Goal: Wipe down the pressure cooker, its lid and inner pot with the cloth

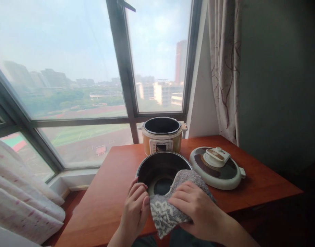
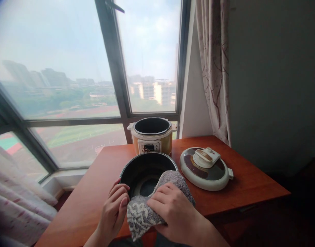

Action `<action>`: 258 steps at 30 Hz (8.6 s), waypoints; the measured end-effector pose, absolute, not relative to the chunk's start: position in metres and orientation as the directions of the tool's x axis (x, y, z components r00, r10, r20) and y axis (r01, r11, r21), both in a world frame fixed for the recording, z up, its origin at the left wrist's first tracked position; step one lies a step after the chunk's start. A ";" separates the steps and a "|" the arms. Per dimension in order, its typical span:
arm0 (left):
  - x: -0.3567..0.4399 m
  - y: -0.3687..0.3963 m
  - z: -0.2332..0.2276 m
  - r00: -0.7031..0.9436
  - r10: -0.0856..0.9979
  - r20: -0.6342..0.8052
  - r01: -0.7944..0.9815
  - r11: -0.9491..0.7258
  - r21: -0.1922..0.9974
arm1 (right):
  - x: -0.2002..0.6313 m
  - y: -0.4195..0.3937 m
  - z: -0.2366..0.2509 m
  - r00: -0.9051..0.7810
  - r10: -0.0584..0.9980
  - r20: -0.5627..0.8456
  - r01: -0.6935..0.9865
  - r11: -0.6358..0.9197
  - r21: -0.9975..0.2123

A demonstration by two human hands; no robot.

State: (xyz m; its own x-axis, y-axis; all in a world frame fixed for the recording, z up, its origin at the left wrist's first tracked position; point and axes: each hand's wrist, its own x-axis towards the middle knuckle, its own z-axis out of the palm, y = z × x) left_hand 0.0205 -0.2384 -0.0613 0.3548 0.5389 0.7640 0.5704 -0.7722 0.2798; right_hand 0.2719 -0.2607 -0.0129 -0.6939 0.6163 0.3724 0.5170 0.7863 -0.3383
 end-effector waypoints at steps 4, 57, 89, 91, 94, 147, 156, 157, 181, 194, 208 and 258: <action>0.021 -0.239 -0.061 0.346 0.532 0.773 0.564 -0.776 0.282 | 0.289 -0.262 -0.022 -0.719 0.454 0.526 0.382 0.891 -0.246; 0.064 -0.255 -0.051 0.241 0.554 0.797 0.630 -0.714 0.306 | 0.275 -0.242 -0.033 -0.615 0.696 0.371 0.714 0.691 -0.112; 0.036 -0.217 -0.038 0.391 0.597 0.700 0.534 -0.767 0.356 | 0.286 -0.221 -0.029 -0.690 0.644 0.331 0.671 0.740 -0.041; 0.050 -0.234 -0.040 0.346 0.616 0.708 0.610 -0.721 0.329 | 0.276 -0.229 -0.026 -0.674 0.668 0.314 0.695 0.718 -0.036; 0.065 -0.250 -0.042 0.310 0.618 0.722 0.638 -0.699 0.325 | 0.263 -0.241 -0.023 -0.645 0.698 0.312 0.724 0.688 -0.043; 0.008 -0.198 -0.047 0.364 0.578 0.730 0.441 -0.797 0.412 | 0.304 -0.215 -0.026 -0.732 0.571 0.372 0.541 0.819 -0.192; 0.023 -0.261 -0.044 0.352 0.546 0.760 0.776 -0.624 0.089 | 0.284 -0.242 -0.027 -0.669 0.674 0.314 0.666 0.731 -0.149; 0.027 -0.267 -0.045 0.365 0.558 0.745 0.773 -0.627 0.091 | 0.280 -0.245 -0.027 -0.656 0.685 0.316 0.679 0.719 -0.149; 0.001 -0.199 -0.050 0.308 0.697 0.648 0.452 -0.706 0.545 | 0.309 -0.230 -0.024 -0.723 0.609 0.327 0.584 0.791 -0.182; 0.045 -0.281 -0.047 0.393 0.694 0.604 0.769 -0.608 0.198 | 0.258 -0.253 -0.030 -0.586 0.734 0.343 0.741 0.657 -0.139; 0.020 -0.234 -0.056 0.307 0.704 0.640 0.591 -0.668 0.452 | 0.294 -0.234 -0.026 -0.712 0.624 0.321 0.608 0.777 -0.161; 0.013 -0.240 -0.054 0.476 0.670 0.570 0.667 -0.697 0.263 | 0.306 -0.238 -0.027 -0.621 0.658 0.427 0.653 0.735 -0.182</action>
State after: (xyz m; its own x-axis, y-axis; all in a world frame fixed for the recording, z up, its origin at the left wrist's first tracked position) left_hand 0.0134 -0.2395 -0.0543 0.4756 0.6700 0.5700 0.6666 -0.6973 0.2634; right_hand 0.3059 -0.2384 -0.0268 -0.6207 0.6576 0.4270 0.6533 0.7349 -0.1822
